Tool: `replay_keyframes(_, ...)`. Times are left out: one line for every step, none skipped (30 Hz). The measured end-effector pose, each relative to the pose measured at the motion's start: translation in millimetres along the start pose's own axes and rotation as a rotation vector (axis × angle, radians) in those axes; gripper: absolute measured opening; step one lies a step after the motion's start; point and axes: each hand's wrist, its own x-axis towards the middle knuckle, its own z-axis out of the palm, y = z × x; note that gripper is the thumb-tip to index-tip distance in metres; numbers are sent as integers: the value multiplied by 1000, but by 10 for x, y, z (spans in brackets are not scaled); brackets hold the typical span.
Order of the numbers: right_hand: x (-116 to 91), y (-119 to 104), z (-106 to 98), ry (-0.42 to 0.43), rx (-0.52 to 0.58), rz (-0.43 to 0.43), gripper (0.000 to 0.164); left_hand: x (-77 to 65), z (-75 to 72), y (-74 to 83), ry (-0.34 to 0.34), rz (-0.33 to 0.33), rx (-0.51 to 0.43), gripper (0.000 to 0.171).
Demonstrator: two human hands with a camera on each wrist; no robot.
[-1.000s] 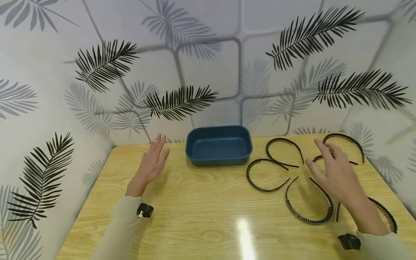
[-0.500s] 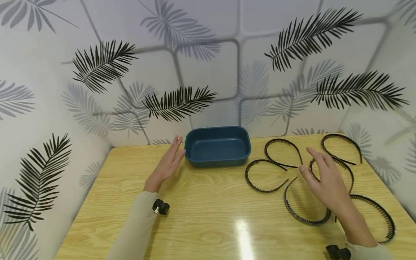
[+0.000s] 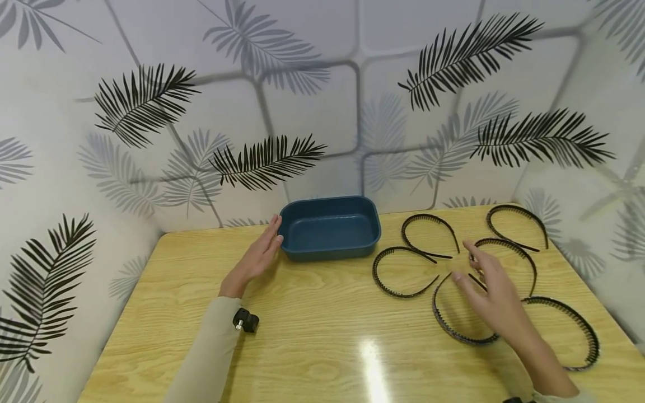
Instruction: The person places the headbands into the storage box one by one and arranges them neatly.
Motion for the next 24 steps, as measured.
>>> replay_keyframes(-14, -4, 10, -11, 18, 7, 69, 0, -1, -5, -6, 5, -3, 58)
replay_keyframes(-27, -8, 20, -21, 37, 15, 68, -2, -3, -6, -12, 5, -6, 58)
replay_keyframes(-40, -13, 34, -28, 49, 21, 68, -5, -6, -1, -16, 8, -14, 58)
replay_keyframes(-48, -18, 48, -36, 63, 28, 68, -8, -9, 0, -20, 8, -19, 58)
replay_keyframes(-55, -22, 62, -41, 73, 32, 67, -10, -11, 1, -24, 7, -24, 58)
replay_keyframes(-66, -24, 75, -44, 80, 36, 67, -15, -7, 4, -27, 8, -31, 58)
replay_keyframes(-75, -25, 86, -45, 82, 40, 67, -23, -3, 10, -29, 7, -34, 58)
replay_keyframes(-85, -26, 95, -46, 84, 42, 66, -34, 0, 18, -31, 5, -36, 59)
replay_keyframes(-95, -28, 100, -46, 83, 44, 66, -46, 4, 24, -32, 5, -39, 59)
replay_keyframes(-101, -30, 101, -47, 83, 47, 66, -56, 3, 31, -34, 5, -39, 59)
replay_keyframes(-109, -34, 100, -49, 84, 51, 66, -68, 2, 41, -35, 6, -40, 59)
replay_keyframes(-118, -37, 95, -53, 85, 55, 66, -81, 1, 53, -36, 6, -41, 59)
replay_keyframes(-127, -41, 90, -57, 85, 62, 66, -96, -1, 63, -37, 7, -41, 59)
replay_keyframes(-137, -47, 83, -62, 90, 68, 66, -110, -3, 75, -38, 9, -43, 59)
replay_keyframes(-147, -52, 75, -70, 95, 74, 67, -127, -6, 86, -40, 11, -45, 59)
replay_keyframes(-158, -57, 68, -77, 103, 81, 67, -144, -9, 98, -40, 13, -44, 59)
replay_keyframes(-169, -62, 60, -82, 108, 84, 67, -160, -10, 107, -41, 14, -42, 60)
replay_keyframes(-180, -66, 54, -85, 112, 87, 68, -179, -12, 117, -43, 16, -40, 60)
replay_keyframes(-192, -70, 47, -88, 117, 92, 68, -199, -13, 124, -46, 14, -38, 60)
replay_keyframes(-202, -73, 40, -90, 120, 93, 69, -221, -15, 131, -46, 17, -35, 60)
replay_keyframes(-214, -74, 31, -93, 121, 96, 69, -242, -14, 136, -47, 17, -31, 60)
replay_keyframes(-225, -73, 22, -93, 113, 98, 69, -263, -13, 144, -48, 16, -28, 60)
replay_keyframes(-237, -72, 10, -93, 106, 98, 70, -285, -10, 149, -49, 16, -28, 60)
replay_keyframes(-249, -68, -3, -93, 102, 101, 70, -304, -6, 154, -49, 15, -27, 60)
